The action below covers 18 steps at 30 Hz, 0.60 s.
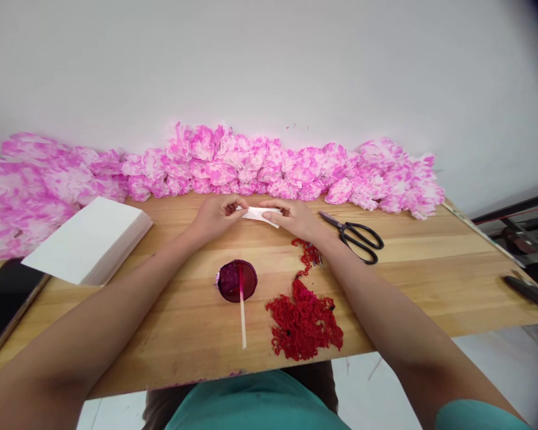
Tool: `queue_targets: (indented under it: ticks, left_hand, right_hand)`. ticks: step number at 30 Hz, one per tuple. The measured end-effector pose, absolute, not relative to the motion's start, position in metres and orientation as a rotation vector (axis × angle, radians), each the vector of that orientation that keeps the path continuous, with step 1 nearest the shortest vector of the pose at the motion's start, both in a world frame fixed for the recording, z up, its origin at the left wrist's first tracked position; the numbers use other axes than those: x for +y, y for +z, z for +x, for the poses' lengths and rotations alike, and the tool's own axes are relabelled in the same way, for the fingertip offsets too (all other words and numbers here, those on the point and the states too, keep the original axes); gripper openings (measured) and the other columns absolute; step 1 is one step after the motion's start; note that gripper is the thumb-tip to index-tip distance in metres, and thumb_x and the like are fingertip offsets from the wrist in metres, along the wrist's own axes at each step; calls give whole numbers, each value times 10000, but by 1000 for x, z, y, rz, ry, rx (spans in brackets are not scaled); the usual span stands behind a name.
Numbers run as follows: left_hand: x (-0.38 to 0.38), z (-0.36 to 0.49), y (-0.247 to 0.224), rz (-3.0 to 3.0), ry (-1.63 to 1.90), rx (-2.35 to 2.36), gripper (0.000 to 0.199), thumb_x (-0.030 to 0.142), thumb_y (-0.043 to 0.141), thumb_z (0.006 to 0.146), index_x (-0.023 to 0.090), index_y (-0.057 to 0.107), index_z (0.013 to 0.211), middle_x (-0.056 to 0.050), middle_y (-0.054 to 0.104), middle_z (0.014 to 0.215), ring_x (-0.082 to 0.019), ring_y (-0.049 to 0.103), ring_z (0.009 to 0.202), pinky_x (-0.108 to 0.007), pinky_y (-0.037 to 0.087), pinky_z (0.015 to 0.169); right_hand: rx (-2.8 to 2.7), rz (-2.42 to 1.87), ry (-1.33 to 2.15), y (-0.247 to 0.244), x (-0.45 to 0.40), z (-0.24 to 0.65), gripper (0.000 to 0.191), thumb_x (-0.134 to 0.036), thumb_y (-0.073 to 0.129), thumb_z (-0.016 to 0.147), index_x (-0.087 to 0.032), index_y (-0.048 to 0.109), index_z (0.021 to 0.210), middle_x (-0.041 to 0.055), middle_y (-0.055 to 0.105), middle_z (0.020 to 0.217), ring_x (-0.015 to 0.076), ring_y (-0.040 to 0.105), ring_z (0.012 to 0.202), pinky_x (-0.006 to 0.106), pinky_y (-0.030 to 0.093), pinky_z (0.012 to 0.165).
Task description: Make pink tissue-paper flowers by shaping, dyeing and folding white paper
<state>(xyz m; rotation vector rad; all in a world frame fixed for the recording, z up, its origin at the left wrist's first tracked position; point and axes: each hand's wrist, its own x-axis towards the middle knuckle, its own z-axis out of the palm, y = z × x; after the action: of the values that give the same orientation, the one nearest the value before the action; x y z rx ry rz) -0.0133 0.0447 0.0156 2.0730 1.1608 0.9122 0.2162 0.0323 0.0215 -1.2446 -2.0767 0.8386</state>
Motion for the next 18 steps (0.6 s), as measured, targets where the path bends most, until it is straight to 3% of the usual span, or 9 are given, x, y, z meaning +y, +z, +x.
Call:
queue_targets:
  ticks: [3,9,18]
  left_hand:
    - [43,-12,15,2102,920,1169,205,334,560,817,171,683,838,-6,673,717,-130,564,655,-247,395,625]
    - [42,-11,15,2126,929,1172,212,344,546,845,178,676,864,-4,673,733,-135,570,667,-254,408,640]
    - [43,-12,16,2340,967,1078,186,346,578,882,170,632,911,-60,688,926,-190,613,869,-322,449,801]
  right_hand:
    - [-2128,-1230,776,22,29,213,338,-337,620,864,-214,700,1169,44,736,1140,191,675,943,307,486,811]
    - [-2216,-1203,602,18,30,212,299,-315,551,922,-215,704,1158,42,743,1121,191,681,959,309,475,846]
    - [-2282,-1159,565,19,27,210,314,-315,505,958,-212,699,1183,49,740,1133,197,679,999,314,476,875]
